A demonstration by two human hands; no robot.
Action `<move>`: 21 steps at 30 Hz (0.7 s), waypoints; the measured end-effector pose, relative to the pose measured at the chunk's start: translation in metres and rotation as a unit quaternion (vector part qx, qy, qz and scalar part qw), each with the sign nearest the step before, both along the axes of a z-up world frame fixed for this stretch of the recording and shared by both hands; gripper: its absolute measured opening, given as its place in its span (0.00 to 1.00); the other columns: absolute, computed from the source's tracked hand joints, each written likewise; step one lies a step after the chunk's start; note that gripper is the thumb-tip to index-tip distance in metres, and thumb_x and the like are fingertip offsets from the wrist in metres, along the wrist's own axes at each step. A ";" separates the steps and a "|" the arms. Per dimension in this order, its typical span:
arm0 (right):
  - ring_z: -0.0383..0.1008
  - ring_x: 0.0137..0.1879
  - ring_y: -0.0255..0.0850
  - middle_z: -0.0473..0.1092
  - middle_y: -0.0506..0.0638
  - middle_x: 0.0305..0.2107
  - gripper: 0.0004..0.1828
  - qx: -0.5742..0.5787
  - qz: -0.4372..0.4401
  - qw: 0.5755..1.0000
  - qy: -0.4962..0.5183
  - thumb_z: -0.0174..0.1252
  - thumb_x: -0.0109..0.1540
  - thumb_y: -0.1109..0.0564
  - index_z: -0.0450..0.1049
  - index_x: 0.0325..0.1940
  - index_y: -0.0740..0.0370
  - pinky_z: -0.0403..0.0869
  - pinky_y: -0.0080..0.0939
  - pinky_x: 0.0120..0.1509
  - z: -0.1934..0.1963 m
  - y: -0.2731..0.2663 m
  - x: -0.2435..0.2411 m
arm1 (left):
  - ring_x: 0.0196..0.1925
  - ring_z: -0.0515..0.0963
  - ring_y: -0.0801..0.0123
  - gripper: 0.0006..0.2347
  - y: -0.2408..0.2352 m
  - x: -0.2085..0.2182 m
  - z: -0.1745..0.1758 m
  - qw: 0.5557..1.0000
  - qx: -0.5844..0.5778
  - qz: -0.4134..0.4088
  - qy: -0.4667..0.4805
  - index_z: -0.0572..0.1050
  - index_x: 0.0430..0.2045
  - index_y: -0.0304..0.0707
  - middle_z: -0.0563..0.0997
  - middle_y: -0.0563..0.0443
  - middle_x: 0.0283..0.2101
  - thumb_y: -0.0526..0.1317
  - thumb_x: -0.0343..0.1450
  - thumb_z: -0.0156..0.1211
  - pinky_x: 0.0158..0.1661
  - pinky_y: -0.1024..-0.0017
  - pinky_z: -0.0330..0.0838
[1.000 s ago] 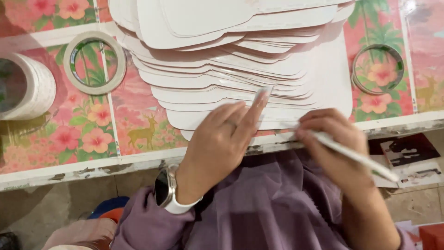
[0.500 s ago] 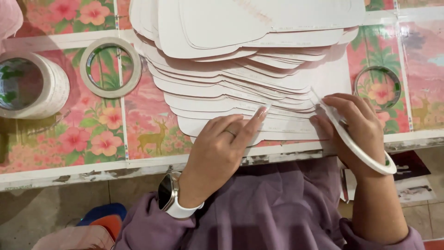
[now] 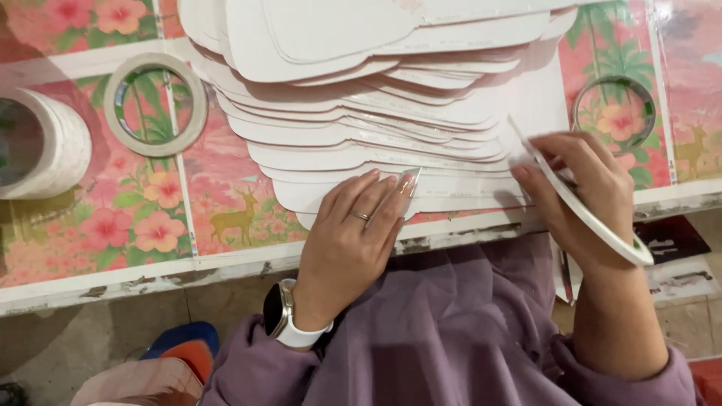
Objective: Applying double-sided tape to the edges of a stack of white cards and organizing them.
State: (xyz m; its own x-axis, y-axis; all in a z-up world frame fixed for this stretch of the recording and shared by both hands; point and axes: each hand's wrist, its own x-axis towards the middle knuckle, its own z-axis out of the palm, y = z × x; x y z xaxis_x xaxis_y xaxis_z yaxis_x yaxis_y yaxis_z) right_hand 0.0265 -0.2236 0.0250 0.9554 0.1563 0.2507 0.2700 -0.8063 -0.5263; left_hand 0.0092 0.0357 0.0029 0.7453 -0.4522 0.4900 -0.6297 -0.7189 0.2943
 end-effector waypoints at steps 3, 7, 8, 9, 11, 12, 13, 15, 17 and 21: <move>0.71 0.43 0.44 0.70 0.58 0.35 0.03 0.111 -0.005 0.991 0.073 0.59 0.60 0.68 0.73 0.31 0.70 0.70 0.37 0.51 0.007 0.017 -0.022 | 0.52 0.80 0.57 0.16 -0.001 -0.006 -0.004 0.998 -0.038 -0.040 -0.001 0.65 0.56 0.34 0.82 0.43 0.45 0.35 0.75 0.57 0.54 0.63 0.72; 0.72 0.44 0.42 0.70 0.54 0.39 0.05 0.086 0.051 0.991 0.093 0.55 0.61 0.62 0.73 0.33 0.68 0.69 0.37 0.50 0.005 0.034 -0.028 | 0.54 0.80 0.60 0.15 -0.005 -0.014 -0.005 0.998 -0.027 -0.064 -0.008 0.65 0.56 0.35 0.79 0.43 0.50 0.35 0.75 0.57 0.56 0.63 0.74; 0.71 0.45 0.42 0.70 0.53 0.38 0.05 0.082 0.052 0.991 0.091 0.54 0.61 0.62 0.74 0.33 0.67 0.69 0.37 0.51 0.004 0.037 -0.025 | 0.54 0.79 0.59 0.14 -0.004 -0.014 -0.006 0.997 -0.045 -0.068 0.002 0.65 0.55 0.33 0.79 0.44 0.51 0.33 0.75 0.53 0.56 0.63 0.75; 0.71 0.45 0.42 0.70 0.52 0.38 0.06 0.079 0.053 0.991 0.090 0.53 0.62 0.62 0.74 0.33 0.66 0.68 0.38 0.52 0.004 0.040 -0.023 | 0.55 0.79 0.59 0.13 -0.003 -0.013 -0.007 0.995 -0.062 -0.072 0.011 0.65 0.54 0.31 0.78 0.44 0.51 0.32 0.76 0.50 0.56 0.62 0.75; 0.70 0.44 0.43 0.70 0.52 0.37 0.07 0.067 0.070 0.993 0.069 0.53 0.62 0.62 0.74 0.32 0.66 0.67 0.40 0.53 0.001 0.046 -0.018 | 0.57 0.77 0.58 0.14 0.000 -0.014 -0.008 0.996 -0.040 -0.077 0.010 0.62 0.57 0.33 0.77 0.47 0.54 0.31 0.76 0.44 0.57 0.62 0.73; 0.69 0.43 0.45 0.70 0.53 0.36 0.07 0.053 0.079 0.994 0.052 0.53 0.63 0.62 0.73 0.32 0.66 0.66 0.42 0.53 0.000 0.048 -0.019 | 0.60 0.76 0.58 0.15 0.000 -0.015 -0.009 0.996 -0.020 -0.090 0.013 0.59 0.59 0.36 0.75 0.51 0.57 0.30 0.77 0.39 0.58 0.62 0.72; 0.69 0.43 0.45 0.70 0.53 0.36 0.07 0.053 0.074 0.994 0.054 0.53 0.63 0.62 0.73 0.32 0.66 0.66 0.42 0.53 -0.002 0.049 -0.019 | 0.60 0.76 0.58 0.15 -0.002 -0.012 -0.006 0.995 -0.021 -0.094 0.015 0.59 0.59 0.36 0.75 0.51 0.57 0.30 0.77 0.39 0.58 0.62 0.72; 0.70 0.42 0.47 0.72 0.54 0.36 0.03 0.005 0.076 0.997 -0.014 0.58 0.61 0.65 0.76 0.32 0.68 0.68 0.43 0.52 -0.005 0.048 -0.021 | 0.59 0.74 0.67 0.16 -0.008 -0.008 -0.002 0.996 0.038 -0.078 0.023 0.61 0.59 0.36 0.78 0.57 0.53 0.31 0.75 0.41 0.60 0.57 0.64; 0.72 0.44 0.48 0.73 0.58 0.40 0.02 0.002 0.036 0.999 -0.026 0.59 0.62 0.66 0.76 0.37 0.69 0.70 0.44 0.55 -0.002 0.038 -0.034 | 0.57 0.75 0.69 0.14 -0.009 -0.008 -0.004 0.997 0.039 -0.068 -0.001 0.64 0.57 0.37 0.78 0.57 0.49 0.34 0.75 0.46 0.58 0.58 0.66; 0.72 0.43 0.49 0.71 0.62 0.37 0.03 -0.040 -0.050 0.995 -0.079 0.64 0.66 0.70 0.77 0.38 0.75 0.71 0.44 0.53 -0.012 0.004 -0.047 | 0.58 0.74 0.69 0.14 -0.009 -0.009 -0.008 0.997 0.051 -0.057 -0.029 0.64 0.57 0.39 0.82 0.59 0.45 0.32 0.76 0.48 0.56 0.60 0.67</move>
